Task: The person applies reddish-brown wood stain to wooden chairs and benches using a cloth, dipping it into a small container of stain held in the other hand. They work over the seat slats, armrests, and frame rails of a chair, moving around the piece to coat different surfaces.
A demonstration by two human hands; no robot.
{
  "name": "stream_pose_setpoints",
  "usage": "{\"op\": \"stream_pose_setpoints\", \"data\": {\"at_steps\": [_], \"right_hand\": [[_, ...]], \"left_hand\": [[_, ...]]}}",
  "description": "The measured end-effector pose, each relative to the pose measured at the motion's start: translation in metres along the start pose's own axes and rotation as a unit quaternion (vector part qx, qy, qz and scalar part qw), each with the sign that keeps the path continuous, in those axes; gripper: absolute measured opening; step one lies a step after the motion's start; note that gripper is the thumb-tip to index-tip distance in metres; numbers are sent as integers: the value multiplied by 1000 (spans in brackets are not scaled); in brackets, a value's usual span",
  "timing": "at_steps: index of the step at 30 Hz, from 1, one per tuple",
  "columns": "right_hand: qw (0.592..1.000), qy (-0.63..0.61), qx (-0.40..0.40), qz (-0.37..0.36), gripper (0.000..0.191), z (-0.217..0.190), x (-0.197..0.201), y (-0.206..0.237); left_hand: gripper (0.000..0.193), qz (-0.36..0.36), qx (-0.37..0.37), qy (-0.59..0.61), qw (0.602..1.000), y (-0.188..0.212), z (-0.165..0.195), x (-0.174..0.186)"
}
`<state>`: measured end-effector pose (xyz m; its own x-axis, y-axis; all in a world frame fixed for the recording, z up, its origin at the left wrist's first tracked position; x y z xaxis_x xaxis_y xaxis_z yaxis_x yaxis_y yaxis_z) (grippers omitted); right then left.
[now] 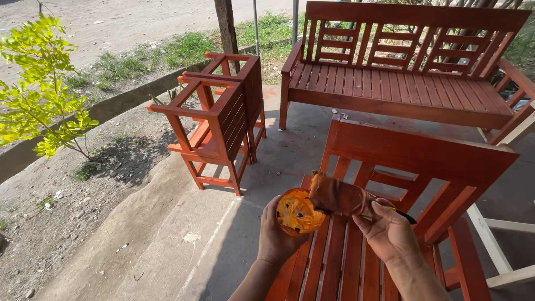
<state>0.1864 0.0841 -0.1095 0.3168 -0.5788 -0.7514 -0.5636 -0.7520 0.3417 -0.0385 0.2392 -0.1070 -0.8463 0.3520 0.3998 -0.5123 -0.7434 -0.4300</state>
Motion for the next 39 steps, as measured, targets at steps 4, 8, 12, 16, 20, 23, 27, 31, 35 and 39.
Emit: {"op": "stream_pose_setpoints", "data": {"at_steps": [4, 8, 12, 16, 20, 23, 27, 31, 35, 39], "right_hand": [[994, -76, -7, 76, 8, -26, 4, -55], [993, -75, 18, 87, 8, -58, 23, -106], [990, 18, 15, 138, 9, -38, 55, -156], [970, 186, 70, 138, 8, 11, 60, -193], [800, 532, 268, 70, 10, 53, 11, -229], [699, 651, 286, 78, 12, 94, -19, -264], [672, 662, 313, 111, 13, 115, -48, -323], [636, 696, 291, 159, 15, 119, -45, -357], [631, 716, 262, 142, 17, 126, -16, -351], [649, 721, 167, 176, 17, 141, 9, -324]], "left_hand": [[103, -7, -13, -55, 998, -53, -21, -28], [108, 41, 46, -54, 997, -83, -58, -31], [110, 27, 89, -55, 994, -105, -95, -37], [113, 9, 135, -21, 991, -119, -132, -45], [119, -28, 154, -30, 987, -143, -184, -54], [111, -8, 125, 50, 991, -160, -227, -54], [106, -24, 113, 113, 987, -197, -285, -51], [101, -63, 122, 113, 984, -225, -326, -41], [93, -65, 103, 140, 983, -242, -336, -45], [97, -43, 235, 428, 872, -246, -327, -67]]}}
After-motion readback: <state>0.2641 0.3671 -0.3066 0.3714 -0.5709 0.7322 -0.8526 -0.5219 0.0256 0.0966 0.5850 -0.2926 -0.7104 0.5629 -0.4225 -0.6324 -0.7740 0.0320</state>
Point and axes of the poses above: each hand's wrist, its own y-axis away from the middle knuckle, its own x-axis out of the back of the hand, z = x × y, the point moved 5 cm from there along -y, towards the middle knuckle, and after that the axes turned 8 degrees about -x, right-handed, at the moved point
